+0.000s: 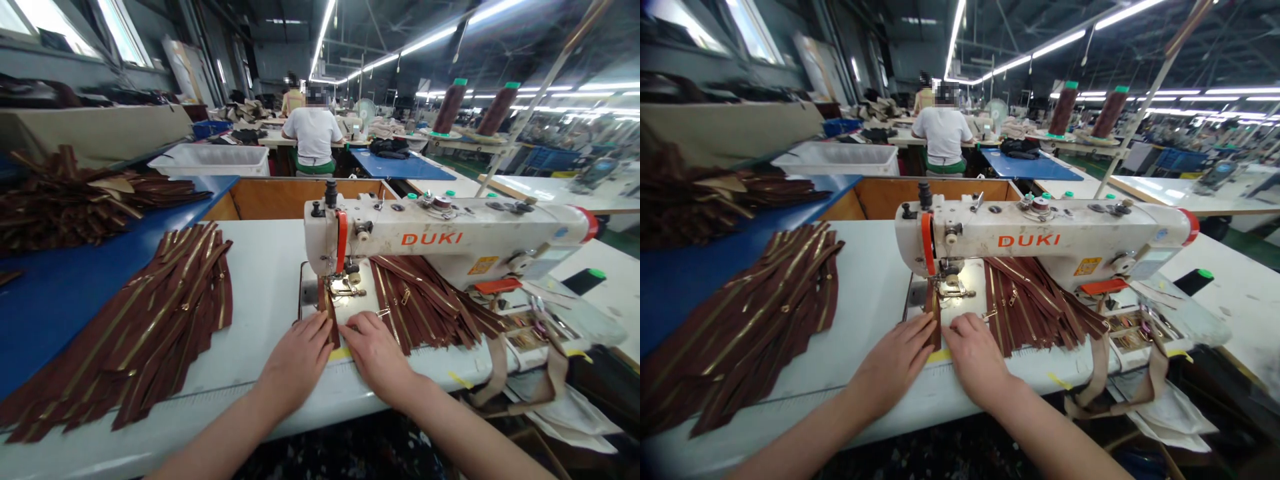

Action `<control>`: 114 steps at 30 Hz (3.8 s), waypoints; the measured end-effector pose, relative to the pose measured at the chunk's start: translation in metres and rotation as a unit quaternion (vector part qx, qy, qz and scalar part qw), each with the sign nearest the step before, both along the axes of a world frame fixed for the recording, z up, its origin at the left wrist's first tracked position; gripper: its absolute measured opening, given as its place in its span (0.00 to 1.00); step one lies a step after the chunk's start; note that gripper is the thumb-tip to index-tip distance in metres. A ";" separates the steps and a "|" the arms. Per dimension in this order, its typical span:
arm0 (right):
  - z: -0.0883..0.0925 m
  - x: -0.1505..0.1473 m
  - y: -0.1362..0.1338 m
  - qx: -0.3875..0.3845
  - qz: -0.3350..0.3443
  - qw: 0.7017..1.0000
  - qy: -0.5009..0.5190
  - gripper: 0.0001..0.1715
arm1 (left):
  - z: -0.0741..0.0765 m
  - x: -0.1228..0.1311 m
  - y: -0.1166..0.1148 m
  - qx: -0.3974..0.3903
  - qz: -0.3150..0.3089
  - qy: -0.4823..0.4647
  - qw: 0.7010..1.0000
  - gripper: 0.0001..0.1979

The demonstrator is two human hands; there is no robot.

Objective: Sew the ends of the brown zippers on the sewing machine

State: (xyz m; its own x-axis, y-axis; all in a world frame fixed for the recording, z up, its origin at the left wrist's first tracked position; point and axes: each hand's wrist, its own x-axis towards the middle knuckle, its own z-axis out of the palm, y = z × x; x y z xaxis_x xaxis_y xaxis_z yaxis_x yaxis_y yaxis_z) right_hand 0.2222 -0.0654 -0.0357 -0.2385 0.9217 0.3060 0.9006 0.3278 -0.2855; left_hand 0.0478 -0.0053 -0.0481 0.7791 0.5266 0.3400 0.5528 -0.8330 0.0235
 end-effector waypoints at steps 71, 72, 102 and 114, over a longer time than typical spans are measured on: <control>-0.006 -0.002 -0.016 -0.013 0.028 0.991 0.129 0.13 | 0.012 -0.014 -0.011 -0.007 -0.127 -0.024 0.992 0.15; -0.006 -0.002 -0.016 -0.012 0.029 0.992 0.123 0.13 | 0.013 -0.015 -0.011 -0.010 -0.127 -0.023 0.992 0.15; 0.001 0.019 0.032 0.006 0.049 0.994 0.097 0.10 | 0.013 -0.013 -0.014 -0.052 -0.095 -0.023 0.994 0.16; -0.006 0.004 0.051 0.028 0.019 0.999 0.012 0.09 | 0.015 -0.011 -0.015 -0.059 -0.089 -0.011 0.994 0.14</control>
